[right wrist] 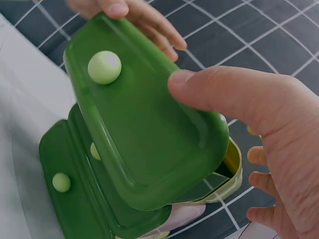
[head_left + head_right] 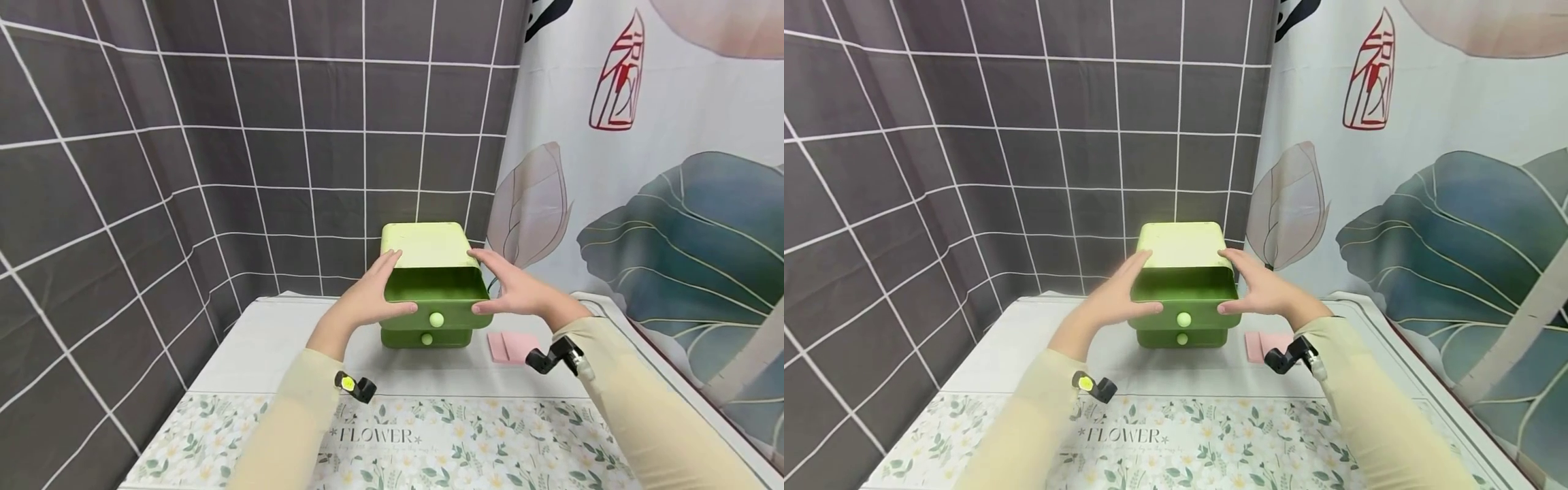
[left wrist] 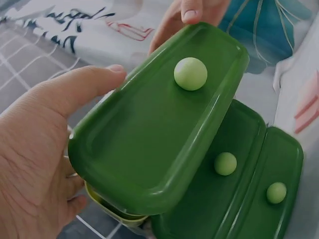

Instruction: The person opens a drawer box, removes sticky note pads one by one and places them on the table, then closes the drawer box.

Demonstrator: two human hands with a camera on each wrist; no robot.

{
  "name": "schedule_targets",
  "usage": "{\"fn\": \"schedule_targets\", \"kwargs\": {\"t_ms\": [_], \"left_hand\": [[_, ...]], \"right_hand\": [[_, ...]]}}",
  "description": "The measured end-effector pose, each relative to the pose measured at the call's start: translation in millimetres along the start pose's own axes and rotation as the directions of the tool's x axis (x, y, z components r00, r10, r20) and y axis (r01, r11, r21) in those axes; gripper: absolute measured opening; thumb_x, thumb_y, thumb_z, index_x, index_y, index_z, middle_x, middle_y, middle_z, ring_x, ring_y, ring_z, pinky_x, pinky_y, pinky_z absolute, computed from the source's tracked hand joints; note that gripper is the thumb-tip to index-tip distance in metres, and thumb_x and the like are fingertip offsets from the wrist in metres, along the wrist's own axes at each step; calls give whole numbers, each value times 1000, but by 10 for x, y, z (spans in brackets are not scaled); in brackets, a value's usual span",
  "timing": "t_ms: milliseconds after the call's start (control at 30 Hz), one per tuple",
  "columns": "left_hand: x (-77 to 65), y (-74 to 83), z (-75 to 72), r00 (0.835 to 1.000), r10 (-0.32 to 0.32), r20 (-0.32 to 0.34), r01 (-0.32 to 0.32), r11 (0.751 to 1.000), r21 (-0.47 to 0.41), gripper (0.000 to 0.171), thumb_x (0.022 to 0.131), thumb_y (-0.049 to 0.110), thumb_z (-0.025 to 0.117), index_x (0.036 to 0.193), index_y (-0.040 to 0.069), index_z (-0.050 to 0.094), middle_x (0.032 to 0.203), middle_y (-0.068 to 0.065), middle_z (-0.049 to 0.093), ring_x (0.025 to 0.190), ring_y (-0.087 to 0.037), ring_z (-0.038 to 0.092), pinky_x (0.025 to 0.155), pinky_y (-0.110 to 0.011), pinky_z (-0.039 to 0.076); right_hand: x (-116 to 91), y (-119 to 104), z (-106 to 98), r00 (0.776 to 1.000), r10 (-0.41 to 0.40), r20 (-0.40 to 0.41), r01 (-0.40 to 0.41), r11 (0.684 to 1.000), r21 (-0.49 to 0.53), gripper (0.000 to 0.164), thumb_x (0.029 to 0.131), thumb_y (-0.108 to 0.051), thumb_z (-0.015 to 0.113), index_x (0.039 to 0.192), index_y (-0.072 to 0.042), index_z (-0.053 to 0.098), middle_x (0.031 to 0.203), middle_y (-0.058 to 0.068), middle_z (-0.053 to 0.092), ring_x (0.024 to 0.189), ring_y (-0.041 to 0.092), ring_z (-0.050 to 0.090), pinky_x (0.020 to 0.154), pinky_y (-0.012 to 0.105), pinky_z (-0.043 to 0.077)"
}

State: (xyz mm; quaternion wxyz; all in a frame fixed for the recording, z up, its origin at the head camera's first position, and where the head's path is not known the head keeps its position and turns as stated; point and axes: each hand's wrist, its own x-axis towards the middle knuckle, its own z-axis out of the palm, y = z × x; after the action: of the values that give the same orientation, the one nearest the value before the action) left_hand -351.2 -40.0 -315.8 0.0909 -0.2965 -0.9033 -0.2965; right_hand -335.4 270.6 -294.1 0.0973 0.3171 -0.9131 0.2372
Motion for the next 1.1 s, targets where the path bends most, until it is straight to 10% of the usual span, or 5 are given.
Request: {"fn": "schedule_targets", "kwargs": {"t_ms": [233,1100], "left_hand": [[48,-1,-53,997,0,82,-10,992,126,103,66,71,61,147,23,20,152,8,12,136,-12,15,104,-42,30],[140,-145,-19,997,64,44,-71,982,178,75,83,53,57,144,19,29,149,7,21,135,-12,20,107,-33,23]], "right_hand": [[65,-11,6,999,14,49,-10,998,-70,91,71,-44,74,141,-7,29,145,13,23,131,32,25,100,55,28],[143,35,119,998,41,-55,-47,993,-110,64,78,-36,71,127,-3,45,137,14,34,125,31,35,103,48,30]]}}
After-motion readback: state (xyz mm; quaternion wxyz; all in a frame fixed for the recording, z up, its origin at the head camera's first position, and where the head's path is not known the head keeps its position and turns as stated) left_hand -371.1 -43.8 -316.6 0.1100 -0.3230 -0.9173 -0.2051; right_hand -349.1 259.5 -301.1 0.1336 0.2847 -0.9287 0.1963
